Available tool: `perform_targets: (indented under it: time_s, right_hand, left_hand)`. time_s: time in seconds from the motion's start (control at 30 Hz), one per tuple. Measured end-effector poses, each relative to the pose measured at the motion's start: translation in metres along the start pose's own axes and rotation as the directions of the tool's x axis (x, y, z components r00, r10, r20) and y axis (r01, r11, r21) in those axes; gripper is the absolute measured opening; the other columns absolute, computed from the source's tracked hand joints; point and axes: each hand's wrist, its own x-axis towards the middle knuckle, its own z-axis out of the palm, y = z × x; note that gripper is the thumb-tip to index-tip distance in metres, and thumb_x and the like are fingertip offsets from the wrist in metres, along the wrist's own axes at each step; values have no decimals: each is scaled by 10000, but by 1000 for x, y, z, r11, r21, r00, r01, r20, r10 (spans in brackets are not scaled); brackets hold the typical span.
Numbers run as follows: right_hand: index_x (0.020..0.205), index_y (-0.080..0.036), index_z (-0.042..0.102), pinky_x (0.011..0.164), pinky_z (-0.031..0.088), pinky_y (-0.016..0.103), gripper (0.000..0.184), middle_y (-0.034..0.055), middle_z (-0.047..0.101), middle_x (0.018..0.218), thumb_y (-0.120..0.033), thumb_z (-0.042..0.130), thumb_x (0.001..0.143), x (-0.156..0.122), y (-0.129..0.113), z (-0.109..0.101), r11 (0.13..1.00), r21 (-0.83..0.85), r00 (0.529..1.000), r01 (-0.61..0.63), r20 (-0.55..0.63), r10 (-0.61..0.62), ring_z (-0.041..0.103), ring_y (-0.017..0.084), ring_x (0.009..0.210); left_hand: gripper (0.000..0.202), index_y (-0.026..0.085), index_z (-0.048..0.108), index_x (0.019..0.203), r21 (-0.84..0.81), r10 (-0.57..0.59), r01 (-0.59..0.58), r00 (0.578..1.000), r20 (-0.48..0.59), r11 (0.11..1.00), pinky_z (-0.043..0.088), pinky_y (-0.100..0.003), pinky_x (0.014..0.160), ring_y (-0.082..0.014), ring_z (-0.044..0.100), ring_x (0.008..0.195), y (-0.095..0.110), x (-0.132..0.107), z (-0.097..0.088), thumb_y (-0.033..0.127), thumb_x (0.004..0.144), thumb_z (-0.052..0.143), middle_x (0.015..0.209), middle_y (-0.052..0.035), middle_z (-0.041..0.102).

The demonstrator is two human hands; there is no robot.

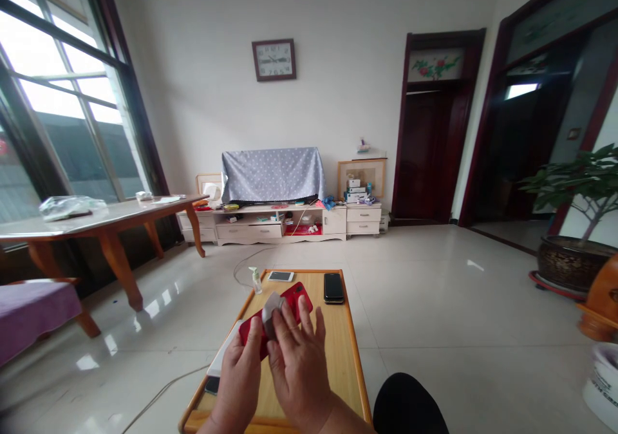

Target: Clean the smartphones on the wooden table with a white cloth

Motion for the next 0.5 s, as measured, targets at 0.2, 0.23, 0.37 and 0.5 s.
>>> perform_targets:
  time_s: [0.2,0.23,0.37,0.5]
  right_hand:
    - [1592,-329,277,1146,169,777,604,59,423,1573,-272,456,1018,8,10,2,996,13,995,-84,-47,85,180,393,1522]
    - [1595,-333,267,1136,170,789,602,61,413,1579,-275,447,1023,11,14,2,992,22,990,-127,-67,128,162,397,1524]
    - [1612,-332,204,1146,179,779,653,53,362,1602,-287,469,1018,9,7,2,992,55,994,-113,4,113,126,400,1528]
    - [1608,-352,202,1162,172,766,672,19,381,1591,-287,497,1007,1,-6,3,998,50,992,47,116,-52,136,398,1525]
  left_hand:
    - [560,170,727,983,132,14,-4,997,-75,991,540,-325,866,-229,677,949,-1,0,-2,659,944,456,985,-95,755]
    - [580,167,731,989,155,3,11,996,-90,988,538,-338,888,-237,678,978,-2,-1,-3,667,946,440,1004,-103,756]
    - [636,152,735,1097,99,-28,35,997,-69,994,489,-389,1047,-263,645,1156,0,-1,-1,680,952,412,1176,-121,733]
    - [651,154,746,1123,-20,-40,39,998,-40,999,477,-394,1084,-261,637,1191,1,-1,0,690,945,422,1170,-104,745]
